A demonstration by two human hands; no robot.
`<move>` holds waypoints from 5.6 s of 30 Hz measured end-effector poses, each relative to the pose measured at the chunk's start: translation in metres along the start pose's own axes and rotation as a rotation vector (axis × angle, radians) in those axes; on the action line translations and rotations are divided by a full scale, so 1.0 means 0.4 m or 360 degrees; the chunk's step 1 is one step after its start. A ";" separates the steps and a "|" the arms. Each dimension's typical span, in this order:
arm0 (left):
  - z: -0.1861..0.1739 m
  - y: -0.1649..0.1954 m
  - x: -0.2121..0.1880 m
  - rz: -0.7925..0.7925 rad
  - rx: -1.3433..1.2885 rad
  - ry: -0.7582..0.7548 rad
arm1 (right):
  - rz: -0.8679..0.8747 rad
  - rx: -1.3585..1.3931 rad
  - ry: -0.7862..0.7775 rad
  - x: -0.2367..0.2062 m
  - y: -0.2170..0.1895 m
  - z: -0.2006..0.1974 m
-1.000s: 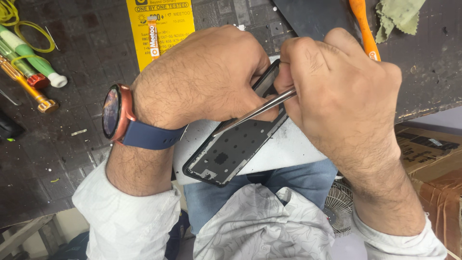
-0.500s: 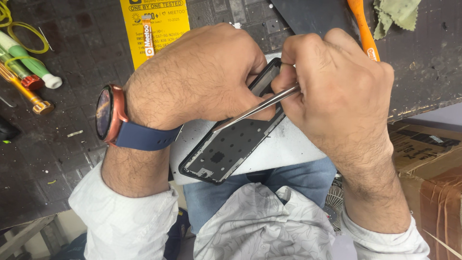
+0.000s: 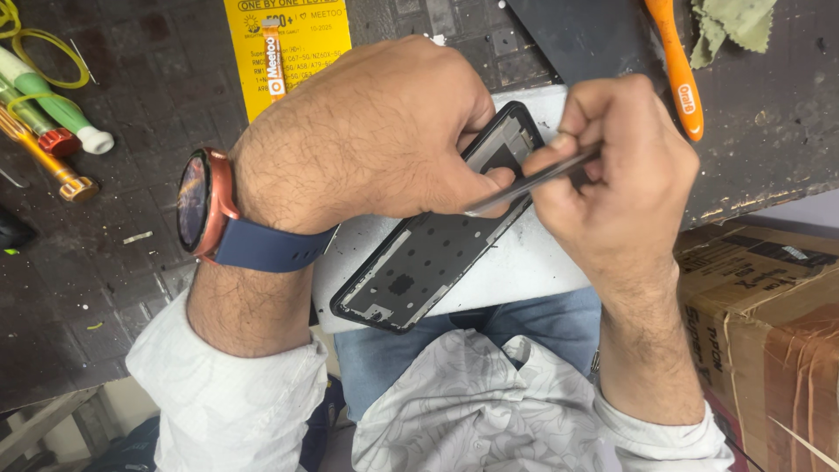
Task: The person uses a metal prying tool to separate the screen assembly from the smartphone frame and then scrapes adhesive residue from the frame's inner surface. The person handles the phone and a replacement screen part while working at a cluttered workbench.
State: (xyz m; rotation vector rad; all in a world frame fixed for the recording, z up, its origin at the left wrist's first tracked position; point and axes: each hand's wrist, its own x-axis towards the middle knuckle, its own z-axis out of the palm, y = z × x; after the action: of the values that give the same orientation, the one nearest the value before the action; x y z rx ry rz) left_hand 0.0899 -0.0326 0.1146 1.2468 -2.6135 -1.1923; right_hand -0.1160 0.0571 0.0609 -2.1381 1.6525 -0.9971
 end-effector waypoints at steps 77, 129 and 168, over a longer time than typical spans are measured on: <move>0.307 0.116 -0.175 -0.0182 -0.2014 0.1947 | 0.0279 0.1920 0.0793 -0.167 0.031 0.026; 0.245 0.163 -0.194 -0.1141 -0.0362 0.1606 | 0.0169 0.1523 0.0770 -0.186 -0.010 0.015; 0.261 0.128 -0.242 -0.0666 -0.0917 0.1658 | 0.0336 0.1955 0.0729 -0.193 0.031 -0.004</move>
State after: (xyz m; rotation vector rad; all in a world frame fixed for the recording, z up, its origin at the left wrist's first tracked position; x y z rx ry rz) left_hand 0.0896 0.1181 0.1017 1.6586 -1.2178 -0.8411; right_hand -0.1353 0.1250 0.0272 -0.9378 0.8762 -1.8381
